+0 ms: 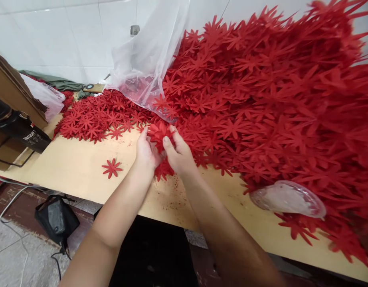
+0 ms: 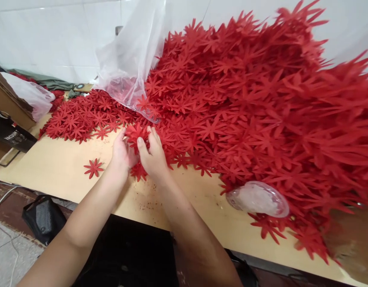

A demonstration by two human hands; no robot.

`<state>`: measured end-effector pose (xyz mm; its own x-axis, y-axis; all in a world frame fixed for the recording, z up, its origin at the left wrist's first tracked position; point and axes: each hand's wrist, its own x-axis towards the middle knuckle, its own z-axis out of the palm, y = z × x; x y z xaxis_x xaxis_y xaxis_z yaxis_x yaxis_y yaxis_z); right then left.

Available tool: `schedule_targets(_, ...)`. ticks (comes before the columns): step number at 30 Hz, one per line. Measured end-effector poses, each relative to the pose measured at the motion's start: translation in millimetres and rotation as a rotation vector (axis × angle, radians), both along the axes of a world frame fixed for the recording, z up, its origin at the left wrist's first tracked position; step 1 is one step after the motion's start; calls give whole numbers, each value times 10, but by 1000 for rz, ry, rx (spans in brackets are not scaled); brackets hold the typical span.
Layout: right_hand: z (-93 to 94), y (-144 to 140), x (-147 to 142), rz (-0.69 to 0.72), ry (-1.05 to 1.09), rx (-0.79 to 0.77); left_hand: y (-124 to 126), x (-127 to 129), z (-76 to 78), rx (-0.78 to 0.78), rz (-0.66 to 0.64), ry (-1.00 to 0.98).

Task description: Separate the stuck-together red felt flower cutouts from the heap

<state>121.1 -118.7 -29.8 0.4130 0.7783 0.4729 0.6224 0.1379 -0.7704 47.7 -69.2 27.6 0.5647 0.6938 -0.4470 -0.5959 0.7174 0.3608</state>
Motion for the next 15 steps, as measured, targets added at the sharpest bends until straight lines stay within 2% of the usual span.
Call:
schedule_targets(6,42,-71,127,-27,50,-1,-27,-49,-35,29,-96,11)
schedule_targets(9,156,-217,152,-74,80,11,-14,-74,-52,69,-145,3)
schedule_targets(13,441,-717,302,-171,-76,44,15,-100,-70,65,-108,23)
schedule_targets(15,567,-1076,452,-304,-161,64,26,-103,-79,67,-96,14)
